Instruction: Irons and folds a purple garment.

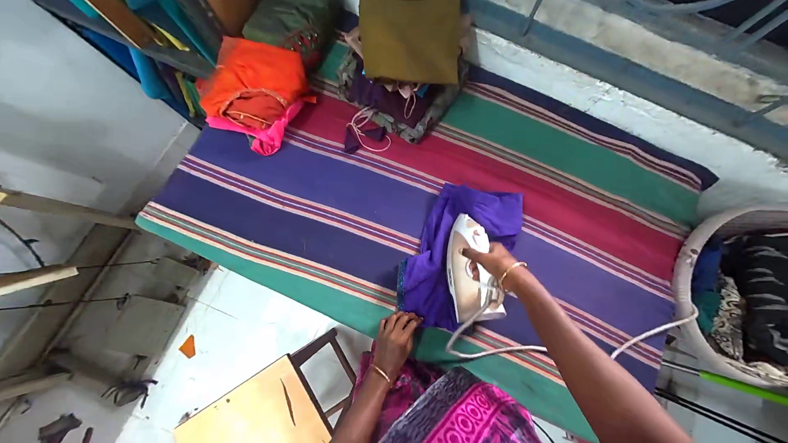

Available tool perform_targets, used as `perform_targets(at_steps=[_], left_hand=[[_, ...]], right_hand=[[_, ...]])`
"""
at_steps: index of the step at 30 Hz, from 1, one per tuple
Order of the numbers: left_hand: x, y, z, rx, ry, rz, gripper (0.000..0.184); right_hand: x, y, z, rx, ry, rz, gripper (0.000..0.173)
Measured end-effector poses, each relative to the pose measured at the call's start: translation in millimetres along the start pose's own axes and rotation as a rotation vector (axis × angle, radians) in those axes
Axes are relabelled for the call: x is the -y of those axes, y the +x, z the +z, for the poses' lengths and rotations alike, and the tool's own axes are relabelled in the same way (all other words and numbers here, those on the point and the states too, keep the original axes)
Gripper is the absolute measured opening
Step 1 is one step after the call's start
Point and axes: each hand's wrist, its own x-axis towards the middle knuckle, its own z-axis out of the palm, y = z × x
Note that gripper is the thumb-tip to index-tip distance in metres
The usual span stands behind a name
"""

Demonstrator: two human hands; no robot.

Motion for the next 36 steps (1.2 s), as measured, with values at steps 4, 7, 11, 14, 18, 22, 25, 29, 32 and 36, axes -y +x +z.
perform_targets(at_steps=[4,7,11,14,18,22,25,29,32,36], left_hand=[[2.1,-1.3,-7.6,0.037,-0.042,-0.032,0.026],[-6.0,14.7,-22.1,0.032,-0.113,-0.169,0.028],[-13.9,46.4,-23.8,0.029,-0.091,-0.44,0.026],[-7.7,53.5,-13.4,0.045,-0.048,-0.453,0.025],[1.3,46.1,-3.7,-0.02,0.037,-0.312,0.015],[5.8,42.5,-3.9,-0.088,0.085,-0.216,0.012],[8.3,38.1,-14.9,-0.16,0.097,-0.15,0.017],[13.9,21.7,-33.5,-0.167,0.095,-0.151,0.018],[18.2,2.6,-57.5,-0.095,-0.011,-0.47,0.02],[65.1,-24.7,-93.3,-0.502,-0.216,-1.332,0.041]], right_hand=[[-5.9,-16.6,8.9,0.08,0.002,0.013,0.035],[-23.8,-45.3,20.3,0.114,-0.067,0.038,0.038],[-24.5,-31.6,11.2,0.115,-0.027,0.05,0.033],[-9.6,-14.8,3.5,0.058,0.008,0.041,0.036],[-11.3,-15.6,11.8,0.042,0.07,0.024,0.035],[-24.0,-25.9,16.9,0.076,0.043,0.039,0.036],[-19.2,-18.2,3.2,0.113,0.054,0.038,0.031],[-6.4,-4.2,-0.8,0.038,0.062,0.007,0.03],[-10.0,-16.4,8.0,0.049,0.025,-0.01,0.035],[-36.8,-40.4,22.3,0.115,-0.068,0.011,0.04]])
